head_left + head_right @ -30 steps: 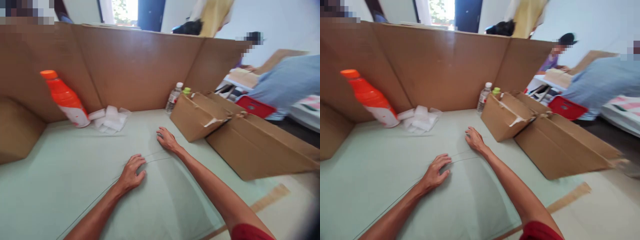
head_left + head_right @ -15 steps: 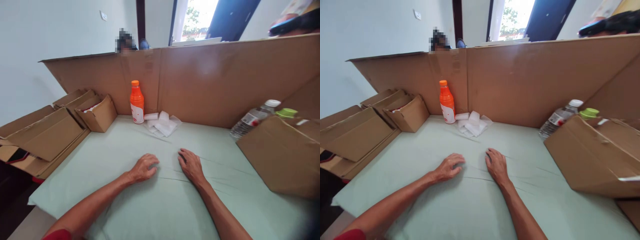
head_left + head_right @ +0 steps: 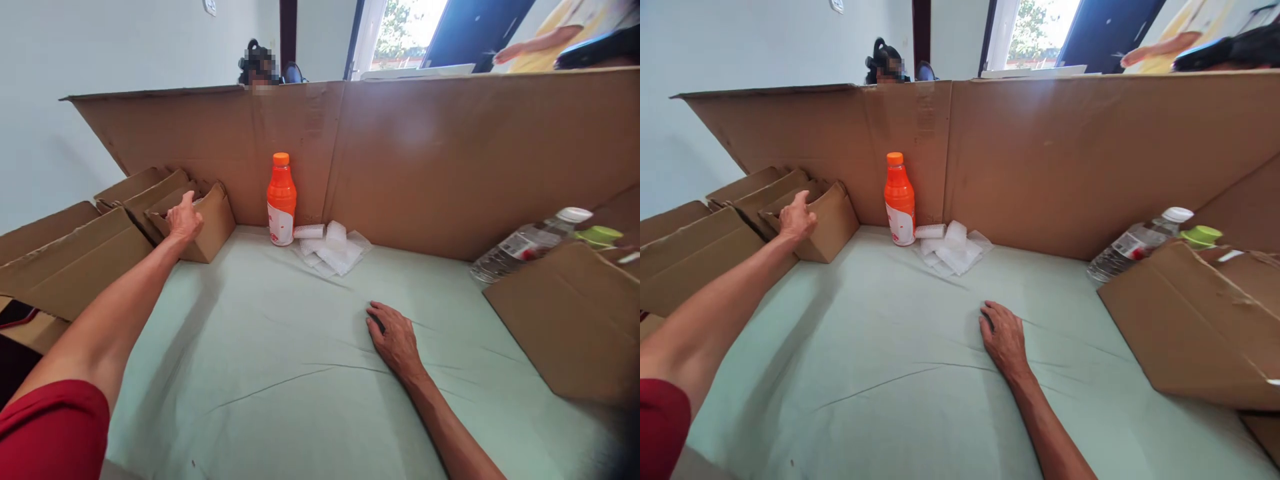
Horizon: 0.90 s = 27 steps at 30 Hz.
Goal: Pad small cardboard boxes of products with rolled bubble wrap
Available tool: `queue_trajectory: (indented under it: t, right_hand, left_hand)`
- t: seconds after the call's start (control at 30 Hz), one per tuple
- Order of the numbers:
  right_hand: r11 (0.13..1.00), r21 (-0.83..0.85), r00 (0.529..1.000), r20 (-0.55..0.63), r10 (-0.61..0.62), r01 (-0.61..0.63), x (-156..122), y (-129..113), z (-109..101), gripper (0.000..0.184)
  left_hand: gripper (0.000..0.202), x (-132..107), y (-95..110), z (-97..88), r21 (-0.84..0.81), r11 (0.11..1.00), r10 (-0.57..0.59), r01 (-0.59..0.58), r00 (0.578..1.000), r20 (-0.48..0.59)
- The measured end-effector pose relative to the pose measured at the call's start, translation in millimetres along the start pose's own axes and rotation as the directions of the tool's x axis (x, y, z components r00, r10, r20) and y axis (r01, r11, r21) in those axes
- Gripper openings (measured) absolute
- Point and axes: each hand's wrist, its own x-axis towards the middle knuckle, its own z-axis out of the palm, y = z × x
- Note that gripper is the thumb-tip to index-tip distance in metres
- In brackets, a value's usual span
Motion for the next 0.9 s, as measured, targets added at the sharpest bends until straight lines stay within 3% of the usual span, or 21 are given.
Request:
queue_trajectory:
  t: [0.1,0.2,0.33,0.47,0.53,0.63,0.7,0.8,0.9]
  right_hand:
    - [1.0,-0.002,1.0,0.005,0.014,-0.014,0.2,-2.8,-1.3,0.03]
    - [1.0,-0.008,1.0,-0.002,0.019,-0.019,0.4,-4.8,-1.8,0.028]
    - [1.0,-0.002,1.0,-0.018,0.021,-0.021,0.9,-7.1,-1.5,0.027]
    - [0.999,0.021,0.999,-0.027,0.035,-0.035,2.4,-9.8,-0.6,0.025]
    - [0.998,0.033,0.998,-0.028,0.049,-0.048,3.5,-11.0,-1.5,0.024]
    - [0.996,0.054,0.997,-0.043,0.07,-0.067,5.0,-13.8,-6.2,0.023]
    - [0.994,0.075,0.995,-0.065,0.082,-0.077,4.1,-19.7,-10.7,0.025]
    - [0.99,0.123,0.992,-0.089,0.086,-0.075,-3.2,-42.5,-14.6,0.027]
    - [0.974,0.225,0.999,-0.035,0.04,-0.031,-16.3,-84.9,-12.2,0.028]
  left_hand:
    - [0.056,-14.9,1.8,3.9,0.029,0.998,-0.053,0.054,0.998,-0.016]
    - [0.064,-51.0,-0.7,0.8,0.026,1.0,-0.003,0.004,0.999,-0.038]
    - [0.062,-125.4,-7.4,-21.8,-0.05,0.969,0.235,-0.243,0.964,-0.128]
    - [0.054,-201.3,3.1,-55.2,-0.153,0.837,0.512,-0.526,0.85,-0.119]
    - [0.057,-229.0,9.1,-69.1,-0.179,0.816,0.53,-0.55,0.834,-0.153]
    - [0.07,-252.4,1.2,-76.6,-0.25,0.893,0.308,-0.373,0.914,-0.266]
    - [0.076,-257.0,-15.1,-69.2,-0.424,0.882,0.092,-0.204,0.959,-0.269]
    - [0.071,-252.3,-36.8,-41.9,-0.708,0.702,-0.163,0.075,0.985,-0.058]
    - [0.057,-242.9,-33.4,-7.3,-0.867,0.392,-0.29,0.308,0.936,0.201]
